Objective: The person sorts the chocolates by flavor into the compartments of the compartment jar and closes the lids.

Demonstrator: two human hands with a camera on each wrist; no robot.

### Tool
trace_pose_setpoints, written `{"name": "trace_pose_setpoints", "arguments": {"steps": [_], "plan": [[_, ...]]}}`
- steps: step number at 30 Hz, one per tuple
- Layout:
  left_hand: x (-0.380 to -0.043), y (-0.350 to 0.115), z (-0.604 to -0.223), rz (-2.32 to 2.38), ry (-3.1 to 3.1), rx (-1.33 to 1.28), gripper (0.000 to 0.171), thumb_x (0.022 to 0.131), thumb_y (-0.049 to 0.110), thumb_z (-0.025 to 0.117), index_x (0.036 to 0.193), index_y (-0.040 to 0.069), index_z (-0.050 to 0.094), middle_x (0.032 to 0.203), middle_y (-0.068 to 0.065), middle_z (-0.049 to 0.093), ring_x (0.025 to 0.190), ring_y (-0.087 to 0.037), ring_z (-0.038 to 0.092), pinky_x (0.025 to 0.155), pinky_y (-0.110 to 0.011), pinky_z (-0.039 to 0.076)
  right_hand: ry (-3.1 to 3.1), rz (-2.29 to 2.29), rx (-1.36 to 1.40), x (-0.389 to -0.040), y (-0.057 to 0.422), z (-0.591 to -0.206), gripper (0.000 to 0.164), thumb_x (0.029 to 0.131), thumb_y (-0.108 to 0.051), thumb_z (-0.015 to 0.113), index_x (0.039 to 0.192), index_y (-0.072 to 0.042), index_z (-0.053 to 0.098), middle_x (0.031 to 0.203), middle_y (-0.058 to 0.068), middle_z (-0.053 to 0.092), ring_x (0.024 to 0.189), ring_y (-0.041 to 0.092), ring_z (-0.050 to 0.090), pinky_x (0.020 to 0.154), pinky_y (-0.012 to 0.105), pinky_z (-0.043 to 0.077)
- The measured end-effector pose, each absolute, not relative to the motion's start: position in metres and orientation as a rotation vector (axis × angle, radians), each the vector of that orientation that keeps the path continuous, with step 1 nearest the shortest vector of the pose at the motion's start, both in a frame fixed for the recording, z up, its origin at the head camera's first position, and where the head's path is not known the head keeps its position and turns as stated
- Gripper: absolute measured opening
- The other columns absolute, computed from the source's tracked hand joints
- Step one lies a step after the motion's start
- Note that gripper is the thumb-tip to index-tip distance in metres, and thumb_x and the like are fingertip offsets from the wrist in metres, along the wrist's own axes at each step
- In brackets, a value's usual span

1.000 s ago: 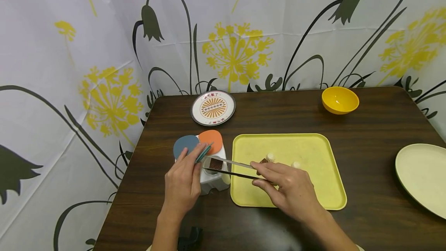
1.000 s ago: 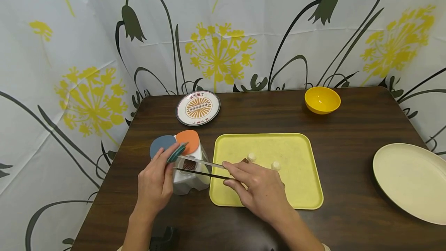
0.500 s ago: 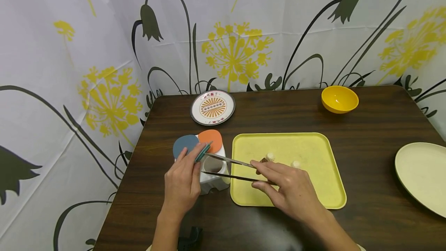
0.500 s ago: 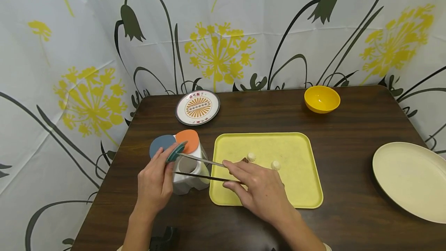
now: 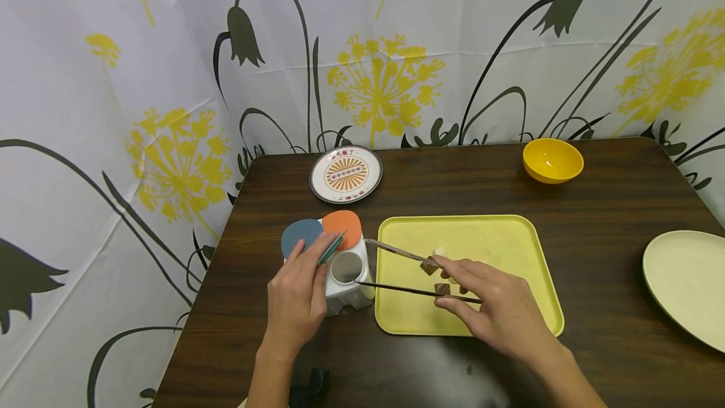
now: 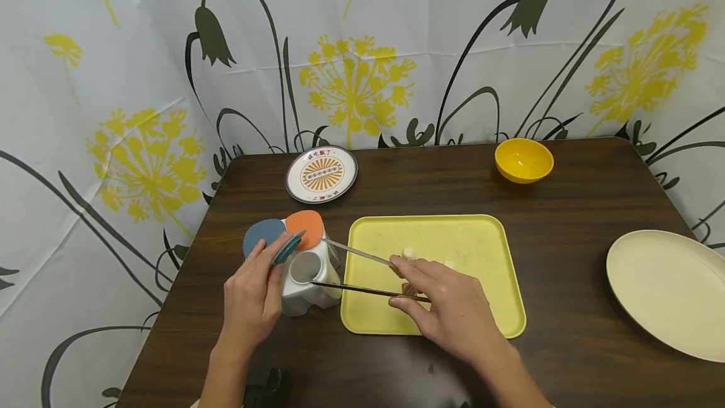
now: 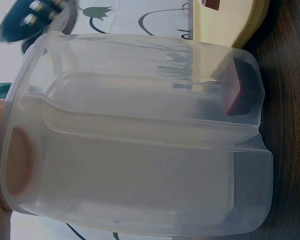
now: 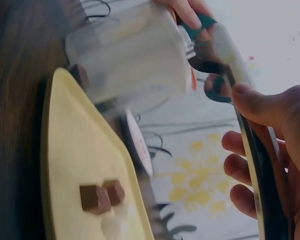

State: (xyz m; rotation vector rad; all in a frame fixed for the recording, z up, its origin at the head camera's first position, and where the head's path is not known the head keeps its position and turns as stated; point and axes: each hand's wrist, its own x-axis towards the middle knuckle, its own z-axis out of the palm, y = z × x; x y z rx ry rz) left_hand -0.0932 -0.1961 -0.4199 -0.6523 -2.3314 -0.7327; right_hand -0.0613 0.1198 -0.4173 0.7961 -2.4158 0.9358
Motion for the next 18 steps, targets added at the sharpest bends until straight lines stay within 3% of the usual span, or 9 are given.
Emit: {"name": "trace_pose_setpoints", "arguments": {"steps": [4, 10, 18], "plan": [[-0.093, -0.196, -0.420, -0.725, -2.355, -0.647, 0.043, 0.098, 0.012, 0.049, 0.140, 0.014, 0.055, 0.132, -0.005, 0.062, 0.120, -0.020, 0.060, 0.106, -0.049, 0.039, -2.461, 0.883, 0.771, -0.058, 0.136, -0.422, 0.053, 0.085, -0.043, 0.074, 0.133, -0.022, 0.063, 0.101, -0.021, 0.064, 0.072, 0.000, 0.056, 0.057, 0.014, 0.041], [-0.093, -0.196, -0.419, -0.724, -2.382, -0.636, 0.043, 0.098, 0.012, 0.049, 0.140, 0.015, 0.054, 0.132, -0.005, 0.062, 0.121, -0.019, 0.059, 0.106, -0.049, 0.039, -2.596, 0.776, 0.665, -0.050, 0.159, -0.434, 0.061, 0.069, -0.031, 0.087, 0.126, -0.025, 0.068, 0.100, -0.015, 0.068, 0.070, -0.001, 0.056, 0.052, 0.017, 0.038], [-0.093, -0.196, -0.419, -0.734, -2.382, -0.634, 0.043, 0.097, 0.012, 0.050, 0.140, 0.016, 0.055, 0.131, -0.004, 0.063, 0.121, -0.018, 0.058, 0.106, -0.051, 0.040, -2.783, 0.707, 0.549, -0.043, 0.179, -0.451, 0.060, 0.071, -0.035, 0.087, 0.127, -0.031, 0.067, 0.082, -0.024, 0.060, 0.062, -0.008, 0.046, 0.049, 0.020, 0.032]]}}
